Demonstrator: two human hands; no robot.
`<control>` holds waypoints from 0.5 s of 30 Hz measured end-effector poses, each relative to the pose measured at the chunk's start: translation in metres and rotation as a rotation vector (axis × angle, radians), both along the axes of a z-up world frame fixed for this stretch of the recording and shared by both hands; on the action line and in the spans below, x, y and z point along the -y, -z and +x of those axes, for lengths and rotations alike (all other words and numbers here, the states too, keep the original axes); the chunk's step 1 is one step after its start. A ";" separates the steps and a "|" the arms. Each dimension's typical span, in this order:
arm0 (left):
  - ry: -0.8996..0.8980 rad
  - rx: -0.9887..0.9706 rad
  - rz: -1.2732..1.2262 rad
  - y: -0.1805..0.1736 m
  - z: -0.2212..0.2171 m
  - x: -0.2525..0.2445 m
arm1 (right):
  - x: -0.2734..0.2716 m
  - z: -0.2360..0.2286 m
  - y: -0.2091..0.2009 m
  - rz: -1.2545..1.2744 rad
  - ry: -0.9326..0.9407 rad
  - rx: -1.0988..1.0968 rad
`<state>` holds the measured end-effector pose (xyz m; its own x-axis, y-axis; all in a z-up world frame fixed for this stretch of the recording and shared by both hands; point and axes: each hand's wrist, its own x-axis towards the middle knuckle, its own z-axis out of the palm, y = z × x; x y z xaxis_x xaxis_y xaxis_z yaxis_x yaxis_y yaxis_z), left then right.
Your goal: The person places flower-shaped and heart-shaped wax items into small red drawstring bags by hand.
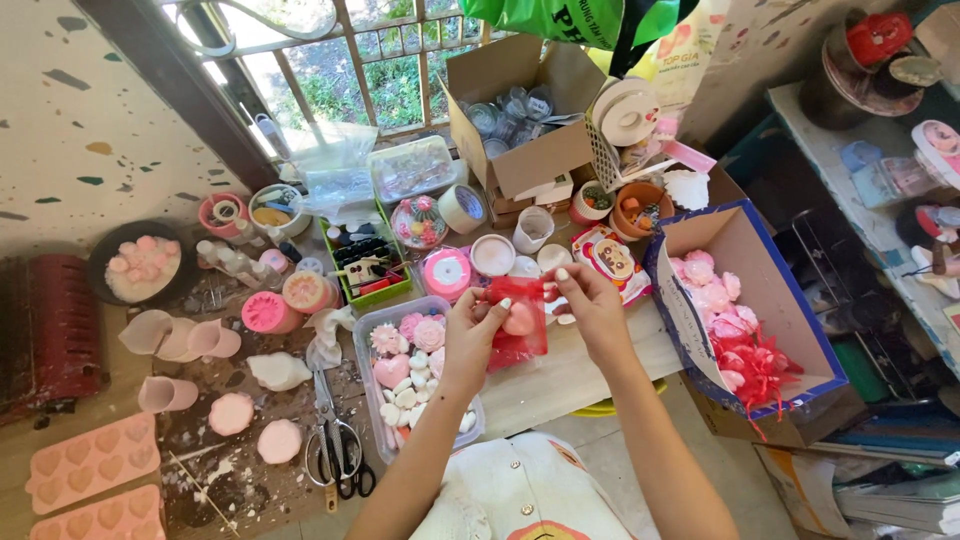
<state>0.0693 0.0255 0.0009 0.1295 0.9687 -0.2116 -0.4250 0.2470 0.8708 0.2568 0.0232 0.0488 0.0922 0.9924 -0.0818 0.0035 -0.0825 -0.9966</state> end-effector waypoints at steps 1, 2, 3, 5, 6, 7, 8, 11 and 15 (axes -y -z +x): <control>0.003 0.000 0.003 -0.007 0.002 0.001 | 0.004 -0.001 0.003 0.003 0.003 0.000; -0.018 0.036 0.002 -0.014 0.005 0.001 | 0.008 -0.002 0.005 -0.050 0.053 -0.072; -0.040 0.072 -0.002 -0.020 0.007 0.004 | 0.014 -0.003 0.009 -0.107 0.103 -0.145; -0.041 0.082 -0.044 -0.034 0.010 0.005 | 0.016 -0.004 0.025 -0.093 0.129 -0.164; -0.044 0.093 -0.086 -0.041 0.012 0.006 | 0.018 -0.005 0.033 -0.078 0.152 -0.182; -0.039 0.092 -0.086 -0.038 0.013 0.006 | 0.019 -0.006 0.035 -0.077 0.156 -0.183; -0.053 0.041 -0.042 -0.036 0.015 0.006 | 0.019 -0.008 0.036 -0.054 0.189 -0.203; -0.082 -0.047 0.043 -0.023 0.017 0.005 | 0.020 -0.012 0.042 -0.010 0.233 -0.234; -0.148 -0.165 0.148 -0.008 0.019 0.006 | 0.024 -0.016 0.045 0.049 0.298 -0.247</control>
<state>0.0885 0.0198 0.0084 -0.0404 0.9965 -0.0727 -0.2965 0.0576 0.9533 0.2413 -0.0011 0.0040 0.3609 0.9282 -0.0910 -0.2543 0.0041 -0.9671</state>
